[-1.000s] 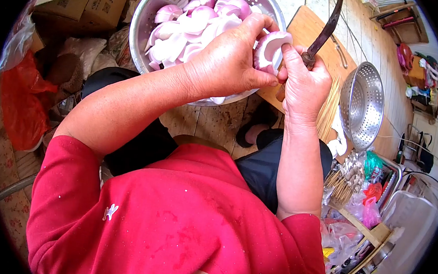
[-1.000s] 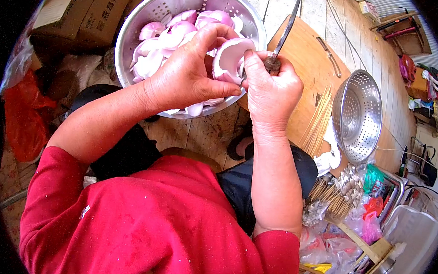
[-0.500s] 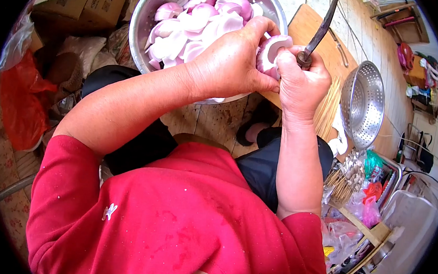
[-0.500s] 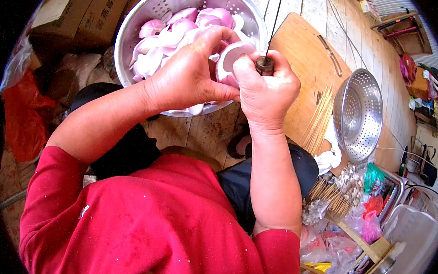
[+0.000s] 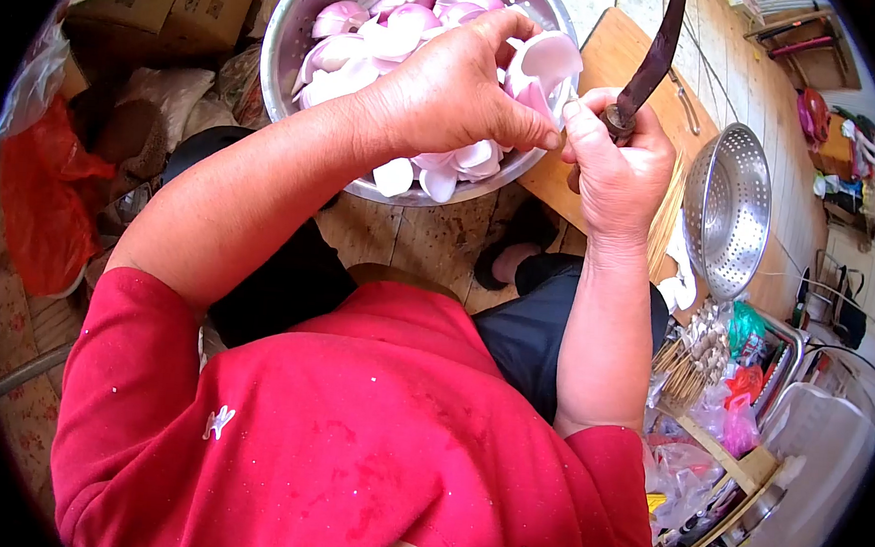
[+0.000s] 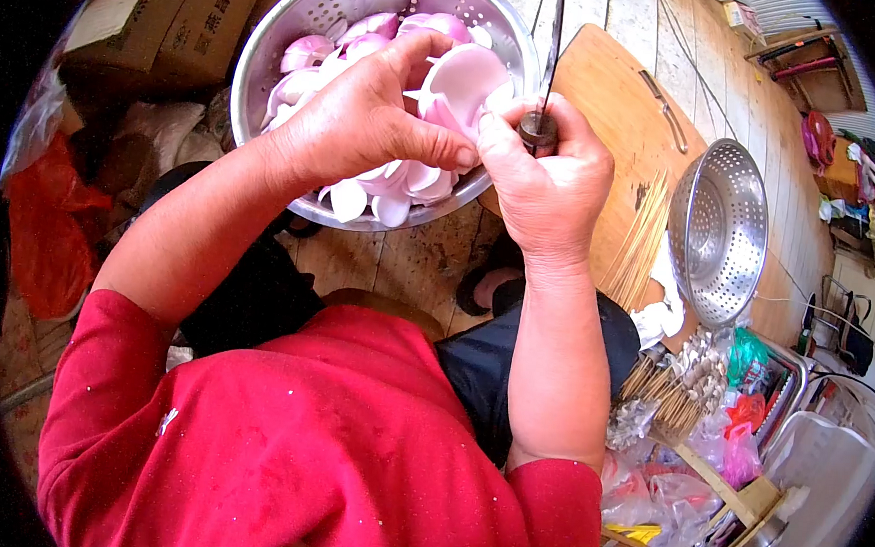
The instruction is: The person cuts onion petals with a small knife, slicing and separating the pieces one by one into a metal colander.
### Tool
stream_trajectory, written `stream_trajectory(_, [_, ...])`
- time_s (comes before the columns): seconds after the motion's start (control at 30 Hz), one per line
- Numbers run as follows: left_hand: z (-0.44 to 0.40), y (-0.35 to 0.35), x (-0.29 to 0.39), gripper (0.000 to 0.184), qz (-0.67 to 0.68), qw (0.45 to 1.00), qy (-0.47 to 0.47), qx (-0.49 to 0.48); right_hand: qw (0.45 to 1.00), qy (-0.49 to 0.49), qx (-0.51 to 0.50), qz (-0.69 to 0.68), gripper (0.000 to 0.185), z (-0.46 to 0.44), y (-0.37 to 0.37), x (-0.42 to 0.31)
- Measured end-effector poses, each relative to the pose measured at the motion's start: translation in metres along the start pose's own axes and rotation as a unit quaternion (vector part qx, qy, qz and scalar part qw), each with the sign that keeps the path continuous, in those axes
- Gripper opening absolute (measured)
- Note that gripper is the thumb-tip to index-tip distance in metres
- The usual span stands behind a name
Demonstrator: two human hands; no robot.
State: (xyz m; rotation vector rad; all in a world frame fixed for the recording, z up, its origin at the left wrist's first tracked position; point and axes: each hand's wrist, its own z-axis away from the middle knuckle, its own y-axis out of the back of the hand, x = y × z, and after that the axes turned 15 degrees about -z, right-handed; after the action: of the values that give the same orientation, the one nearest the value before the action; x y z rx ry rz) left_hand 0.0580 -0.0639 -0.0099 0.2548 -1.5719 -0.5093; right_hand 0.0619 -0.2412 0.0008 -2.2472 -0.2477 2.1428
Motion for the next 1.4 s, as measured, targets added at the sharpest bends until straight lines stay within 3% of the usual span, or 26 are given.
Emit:
stream_trajectory(0.33, [0.002, 0.001, 0.005, 0.080, 0.201, 0.976, 0.062, -0.050, 0.999, -0.037, 0.018, -0.032, 0.012, -0.002, 0.001, 0.001])
stream_trajectory(0.4, [0.003, 0.000, 0.006, 0.078, 0.075, 0.996, 0.030, -0.039, 0.998, -0.050, 0.029, -0.032, 0.014, -0.003, 0.000, 0.004])
stream_trajectory(0.5, [0.006, -0.004, 0.008, 0.078, 0.024, 0.999, -0.002, -0.028, 0.997, -0.053, 0.054, -0.015, 0.021, -0.004, -0.001, 0.008])
stream_trajectory(1.03, [0.011, -0.016, 0.008, 0.073, -0.092, 0.992, -0.073, 0.035, 0.985, -0.095, 0.101, -0.100, 0.012, -0.005, -0.010, 0.017])
stream_trajectory(1.4, [0.012, -0.011, 0.008, 0.069, -0.114, 0.991, -0.063, 0.035, 0.996, -0.026, 0.082, -0.036, 0.010, 0.003, -0.016, 0.018])
